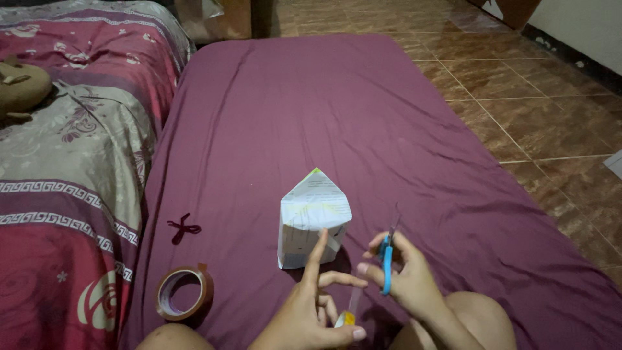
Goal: The person wraps a rectangular box with paper, using scissors to cut tape and securing the edges. They then place a decorative ribbon on top and secure it with tape.
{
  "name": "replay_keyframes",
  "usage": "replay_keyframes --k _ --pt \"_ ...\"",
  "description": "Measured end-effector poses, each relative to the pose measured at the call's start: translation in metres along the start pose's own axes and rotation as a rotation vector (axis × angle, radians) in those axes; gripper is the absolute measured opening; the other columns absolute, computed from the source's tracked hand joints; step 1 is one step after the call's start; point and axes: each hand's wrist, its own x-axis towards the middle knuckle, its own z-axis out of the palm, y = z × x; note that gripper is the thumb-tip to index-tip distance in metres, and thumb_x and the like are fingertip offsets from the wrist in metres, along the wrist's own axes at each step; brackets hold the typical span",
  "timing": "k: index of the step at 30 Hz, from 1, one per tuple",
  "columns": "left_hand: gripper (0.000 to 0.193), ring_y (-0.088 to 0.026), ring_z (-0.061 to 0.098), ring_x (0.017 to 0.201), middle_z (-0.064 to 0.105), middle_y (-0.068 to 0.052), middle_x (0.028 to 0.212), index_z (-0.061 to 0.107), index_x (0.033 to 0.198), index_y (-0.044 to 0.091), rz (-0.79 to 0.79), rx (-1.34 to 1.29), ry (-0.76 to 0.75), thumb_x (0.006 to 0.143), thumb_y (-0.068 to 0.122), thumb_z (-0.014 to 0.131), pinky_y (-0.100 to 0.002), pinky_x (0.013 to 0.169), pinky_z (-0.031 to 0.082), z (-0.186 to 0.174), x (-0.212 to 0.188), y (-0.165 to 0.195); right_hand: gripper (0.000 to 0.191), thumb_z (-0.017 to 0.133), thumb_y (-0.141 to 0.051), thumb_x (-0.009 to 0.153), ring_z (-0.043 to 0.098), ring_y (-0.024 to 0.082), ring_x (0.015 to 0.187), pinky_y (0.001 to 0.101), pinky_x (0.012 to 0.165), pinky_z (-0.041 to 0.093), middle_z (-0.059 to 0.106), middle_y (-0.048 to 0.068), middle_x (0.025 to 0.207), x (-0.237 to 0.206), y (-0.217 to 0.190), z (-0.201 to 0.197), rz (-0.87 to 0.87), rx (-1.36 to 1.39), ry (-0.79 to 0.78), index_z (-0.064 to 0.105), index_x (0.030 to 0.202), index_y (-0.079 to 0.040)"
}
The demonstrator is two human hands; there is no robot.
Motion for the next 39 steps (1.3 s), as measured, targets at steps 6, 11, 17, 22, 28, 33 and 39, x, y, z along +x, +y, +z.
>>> replay_keyframes --k 6,11,17,22,28,33,39 --pt "0.144 0.0 0.057 0.061 0.074 -0.011 0.13 -0.021 0.162 0.027 0.123 0.015 0.089 0.07 0.017 0.089 -0.015 0.054 0.044 -0.007 -0.004 0.001 0.038 0.084 -0.028 0.081 0.06 0.01 0.082 0.0271 0.075 0.051 0.065 -0.001 0.087 -0.001 -0.013 -0.04 0.107 -0.212 -0.48 0.069 0.107 -0.006" --pt "0.143 0.0 0.058 0.059 0.074 -0.01 0.128 -0.02 0.161 0.027 0.116 -0.001 0.108 0.068 0.016 0.088 -0.015 0.052 0.044 -0.012 -0.005 0.004 0.058 0.084 -0.053 0.078 0.06 0.006 0.084 0.0239 0.077 0.05 0.065 -0.003 0.089 -0.012 -0.03 -0.06 0.367 -0.183 -1.049 0.069 0.109 -0.006" --pt "0.143 0.001 0.056 0.061 0.075 -0.01 0.128 -0.02 0.163 0.026 0.106 0.021 0.043 0.07 0.019 0.089 -0.014 0.055 0.044 -0.007 -0.001 0.002 0.059 0.088 -0.055 0.075 0.062 0.007 0.078 0.0242 0.072 0.05 0.068 -0.003 0.083 -0.004 -0.036 -0.048 0.369 -0.098 -1.136 0.075 0.101 -0.004" --pt "0.143 0.001 0.057 0.061 0.075 -0.009 0.128 -0.018 0.164 0.026 0.092 0.014 0.036 0.07 0.02 0.09 -0.015 0.056 0.044 -0.007 -0.001 0.002 0.053 0.092 -0.048 0.072 0.058 0.007 0.067 0.0235 0.062 0.046 0.066 -0.003 0.073 -0.003 -0.033 -0.047 0.445 -0.024 -1.104 0.077 0.096 -0.002" --pt "0.144 0.0 0.058 0.06 0.075 -0.009 0.127 -0.018 0.163 0.025 0.085 0.027 0.042 0.068 0.02 0.09 -0.015 0.055 0.044 -0.006 0.0 0.001 0.049 0.095 -0.039 0.072 0.056 0.005 0.062 0.0223 0.057 0.043 0.065 -0.003 0.071 -0.004 -0.027 -0.05 0.524 0.021 -1.073 0.078 0.097 -0.001" --pt "0.144 -0.001 0.058 0.061 0.075 -0.01 0.127 -0.018 0.164 0.025 0.092 0.019 0.039 0.069 0.02 0.09 -0.015 0.055 0.045 -0.006 -0.001 0.002 0.047 0.096 -0.037 0.072 0.057 0.005 0.063 0.0217 0.057 0.042 0.067 -0.003 0.072 -0.005 -0.026 -0.05 0.535 -0.015 -1.059 0.078 0.096 0.0" --pt "0.145 0.0 0.058 0.061 0.075 -0.01 0.127 -0.021 0.162 0.026 0.065 0.025 0.025 0.069 0.02 0.089 -0.015 0.055 0.045 -0.007 -0.003 0.001 0.061 0.09 -0.056 0.076 0.061 0.006 0.077 0.0231 0.071 0.049 0.069 -0.003 0.082 -0.003 -0.027 -0.049 0.413 -0.001 -1.195 0.075 0.102 -0.002"
